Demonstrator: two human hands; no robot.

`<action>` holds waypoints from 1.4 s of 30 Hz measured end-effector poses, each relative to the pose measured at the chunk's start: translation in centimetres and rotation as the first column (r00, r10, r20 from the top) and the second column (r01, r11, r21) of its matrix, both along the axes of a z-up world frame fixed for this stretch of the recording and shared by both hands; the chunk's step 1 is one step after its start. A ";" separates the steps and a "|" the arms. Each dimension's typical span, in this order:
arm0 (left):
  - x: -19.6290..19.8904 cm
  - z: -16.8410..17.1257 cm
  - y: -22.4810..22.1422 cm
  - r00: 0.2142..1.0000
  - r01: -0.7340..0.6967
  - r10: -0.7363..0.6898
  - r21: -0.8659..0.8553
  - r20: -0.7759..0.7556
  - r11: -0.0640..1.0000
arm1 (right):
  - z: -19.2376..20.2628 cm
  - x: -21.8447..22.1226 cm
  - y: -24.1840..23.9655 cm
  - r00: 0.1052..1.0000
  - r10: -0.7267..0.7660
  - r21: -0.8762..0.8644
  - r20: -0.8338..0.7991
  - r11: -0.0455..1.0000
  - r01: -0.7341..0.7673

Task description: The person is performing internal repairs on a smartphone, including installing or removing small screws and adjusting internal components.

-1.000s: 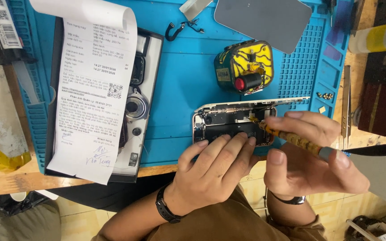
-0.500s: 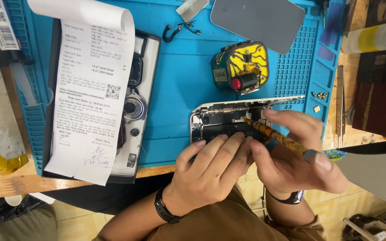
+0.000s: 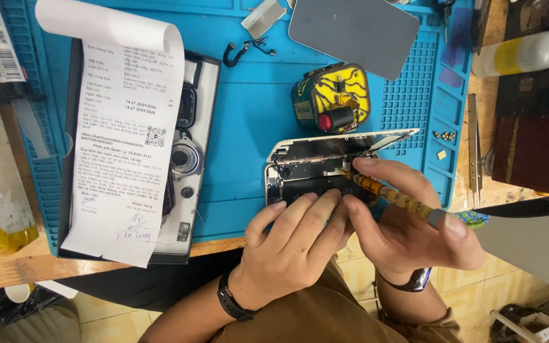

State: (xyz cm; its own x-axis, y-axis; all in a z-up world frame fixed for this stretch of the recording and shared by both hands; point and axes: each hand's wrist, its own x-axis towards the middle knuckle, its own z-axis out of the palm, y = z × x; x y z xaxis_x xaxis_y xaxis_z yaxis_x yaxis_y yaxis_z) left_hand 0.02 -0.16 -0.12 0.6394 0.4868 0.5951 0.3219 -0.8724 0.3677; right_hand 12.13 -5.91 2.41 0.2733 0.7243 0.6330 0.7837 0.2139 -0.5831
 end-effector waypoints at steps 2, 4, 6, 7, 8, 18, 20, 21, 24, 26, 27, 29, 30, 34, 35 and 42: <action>0.0 0.1 0.0 1.000 0.003 -0.003 0.003 -0.017 1.000 | -0.1 0.0 -0.1 0.993 -0.091 -0.016 0.080 0.996 0.092; -0.1 0.0 0.0 1.000 0.008 -0.008 0.008 -0.020 1.000 | -0.1 0.2 -0.1 0.995 -0.078 -0.001 0.066 0.997 0.078; -0.2 0.0 0.0 1.000 0.013 -0.013 0.014 -0.025 1.000 | 0.0 0.3 -0.1 0.997 -0.065 0.014 0.051 0.998 0.064; -0.2 -0.1 -0.1 0.999 0.021 -0.021 0.005 -0.028 1.000 | 0.1 0.2 -0.2 0.996 -0.085 0.012 0.027 0.996 0.085; -0.3 -0.1 -0.1 0.999 0.027 -0.027 -0.002 -0.030 1.000 | 0.2 0.1 -0.2 0.995 -0.103 0.009 0.004 0.995 0.103; -0.2 -0.1 -0.4 0.998 0.054 -0.054 0.003 -0.035 0.999 | -1.5 1.3 -5.0 0.926 -0.261 0.087 -0.273 0.952 0.294; -0.2 0.0 -0.4 0.994 0.071 -0.072 -0.008 -0.082 0.997 | -1.6 2.1 -5.5 0.919 -0.292 0.089 -0.264 0.942 0.324; -0.1 0.0 -0.5 0.994 0.083 -0.083 -0.003 -0.074 0.997 | -1.3 2.4 -5.5 0.918 -0.301 0.095 -0.258 0.938 0.334; 0.0 0.0 -0.9 0.993 0.068 -0.069 -0.011 -0.096 0.998 | -0.5 3.4 -5.5 0.901 -0.345 0.014 -0.263 0.932 0.362; 0.1 0.0 -1.2 0.993 0.055 -0.062 -0.074 -0.100 0.996 | -0.1 4.5 -5.6 0.917 -0.336 -0.079 -0.217 0.942 0.326; 0.3 0.5 -1.4 0.992 0.065 -0.071 -0.070 -0.100 0.995 | 0.1 4.9 -5.5 0.913 -0.343 -0.075 -0.218 0.939 0.335; 0.8 1.7 -1.5 0.994 0.049 -0.055 -0.067 -0.094 0.997 | 0.5 5.8 -5.3 0.926 -0.314 -0.159 -0.209 0.945 0.284; 1.3 2.0 -1.8 0.993 0.054 -0.060 -0.064 -0.098 0.997 | 0.6 6.1 -5.3 0.924 -0.318 -0.157 -0.214 0.944 0.289; 3.3 3.5 -2.4 0.981 -0.024 0.023 -0.004 -0.191 1.000 | 0.8 6.8 -5.3 0.938 -0.298 -0.215 -0.179 0.942 0.258; 4.0 3.9 -2.5 0.969 -0.070 0.072 0.020 -0.237 0.997 | 0.8 6.8 -5.4 0.933 -0.302 -0.222 -0.197 0.941 0.257; 7.2 3.8 -3.6 0.933 -0.079 0.088 0.039 -0.350 0.996 | 0.4 7.8 -5.2 0.938 -0.282 -0.196 -0.203 0.950 0.243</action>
State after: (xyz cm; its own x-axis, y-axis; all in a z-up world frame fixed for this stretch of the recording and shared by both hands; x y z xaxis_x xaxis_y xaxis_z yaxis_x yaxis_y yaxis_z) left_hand 7.19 -3.76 3.64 0.7671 0.5361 0.3523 0.4990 -0.8438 0.1976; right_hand 19.94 -11.07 2.78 0.5896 0.6960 0.4098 0.6422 -0.0962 -0.7605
